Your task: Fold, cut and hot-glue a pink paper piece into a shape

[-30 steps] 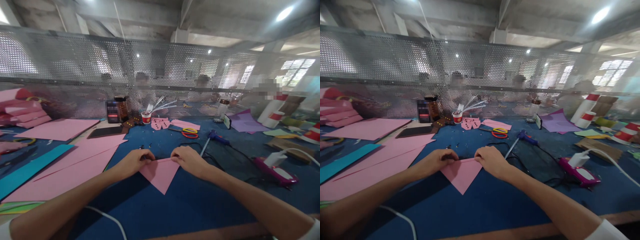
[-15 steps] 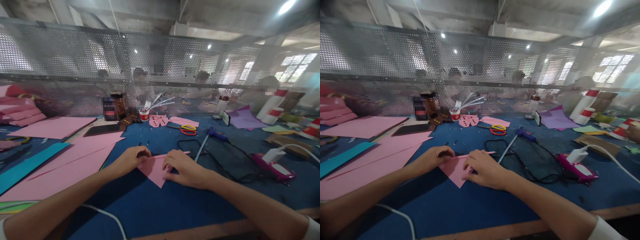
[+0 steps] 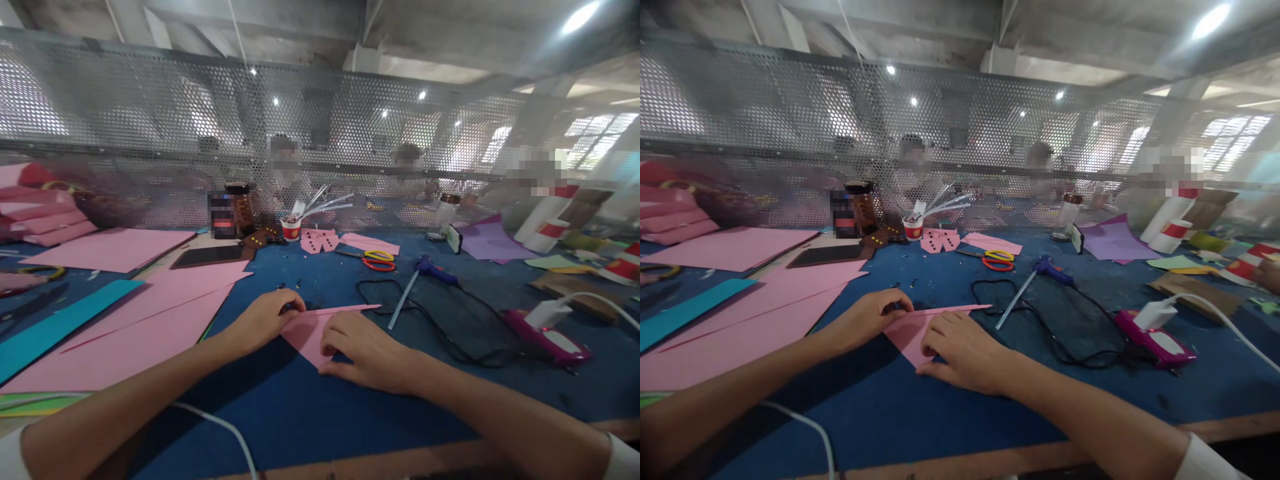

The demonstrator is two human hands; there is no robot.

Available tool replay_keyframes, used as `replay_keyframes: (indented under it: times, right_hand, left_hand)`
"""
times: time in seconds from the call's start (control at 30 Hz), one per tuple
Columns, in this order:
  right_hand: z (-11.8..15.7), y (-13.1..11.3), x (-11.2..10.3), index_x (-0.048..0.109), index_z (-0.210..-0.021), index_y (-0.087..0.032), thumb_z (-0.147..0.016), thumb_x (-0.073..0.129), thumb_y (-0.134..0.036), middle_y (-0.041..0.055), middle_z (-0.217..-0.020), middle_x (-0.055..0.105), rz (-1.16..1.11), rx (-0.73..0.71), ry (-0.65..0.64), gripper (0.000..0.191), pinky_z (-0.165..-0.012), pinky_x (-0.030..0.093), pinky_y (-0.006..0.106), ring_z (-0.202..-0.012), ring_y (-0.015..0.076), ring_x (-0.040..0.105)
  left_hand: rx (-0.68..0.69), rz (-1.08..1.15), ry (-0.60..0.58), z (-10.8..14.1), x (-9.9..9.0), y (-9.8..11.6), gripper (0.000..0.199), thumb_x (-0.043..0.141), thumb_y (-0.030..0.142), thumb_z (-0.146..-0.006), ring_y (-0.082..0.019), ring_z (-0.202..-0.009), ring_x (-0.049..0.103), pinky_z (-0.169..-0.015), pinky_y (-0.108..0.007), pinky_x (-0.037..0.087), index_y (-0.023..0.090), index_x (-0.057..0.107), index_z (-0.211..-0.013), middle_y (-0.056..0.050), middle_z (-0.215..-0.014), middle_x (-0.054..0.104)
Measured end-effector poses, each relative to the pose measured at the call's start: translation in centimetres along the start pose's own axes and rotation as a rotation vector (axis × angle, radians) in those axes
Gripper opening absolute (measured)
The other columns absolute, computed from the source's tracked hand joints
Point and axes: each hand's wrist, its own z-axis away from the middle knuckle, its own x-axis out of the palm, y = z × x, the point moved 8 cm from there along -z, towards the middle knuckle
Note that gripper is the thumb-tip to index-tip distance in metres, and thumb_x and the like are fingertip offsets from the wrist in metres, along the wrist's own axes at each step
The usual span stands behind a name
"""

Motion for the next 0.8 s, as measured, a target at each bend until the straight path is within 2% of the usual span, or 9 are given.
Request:
replay_keyframes:
  times: [0.3,0.37,0.53,0.8]
  right_hand:
    - [-0.1,0.4,0.8,0.063,-0.098,-0.018,-0.099,0.053,-0.033,0.0068,-0.1,0.064,0.044,-0.001,0.01,0.018,-0.089,0.041,0.033,-0.097,0.0197,0.055]
    - [0.0,0.4,0.6,0.062,-0.099,-0.018,-0.098,0.055,-0.036,0.0069,-0.101,0.064,0.019,0.005,0.013,0.02,-0.09,0.041,0.033,-0.099,0.0198,0.055]
    - [0.1,0.0,0.1,0.062,-0.102,-0.017,-0.086,0.067,-0.055,0.0083,-0.106,0.063,-0.014,0.027,0.007,0.041,-0.091,0.04,0.035,-0.104,0.0232,0.054]
    - [-0.1,0.1,0.2,0.062,-0.105,-0.017,-0.092,0.063,-0.048,0.0078,-0.108,0.064,-0.041,0.056,-0.019,0.034,-0.091,0.04,0.034,-0.106,0.022,0.055]
  left_hand:
    - [0.121,-0.117,0.041,-0.2,0.8,-0.2,0.02,0.048,0.02,-0.088,-0.021,-0.092,0.061,-0.085,-0.033,0.045,0.021,0.067,-0.093,-0.004,-0.096,0.07]
    - [0.149,-0.131,0.047,-0.1,0.9,-0.1,0.02,0.048,0.019,-0.089,-0.021,-0.092,0.061,-0.086,-0.034,0.045,0.021,0.067,-0.094,-0.004,-0.097,0.07]
    - [0.158,-0.135,0.049,0.0,1.0,-0.1,0.02,0.048,0.017,-0.089,-0.021,-0.094,0.06,-0.085,-0.033,0.045,0.022,0.066,-0.096,-0.003,-0.098,0.068]
    - [0.185,-0.14,0.062,0.0,1.3,-0.1,0.019,0.049,0.014,-0.09,-0.019,-0.095,0.059,-0.087,-0.032,0.044,0.022,0.065,-0.095,-0.002,-0.099,0.064]
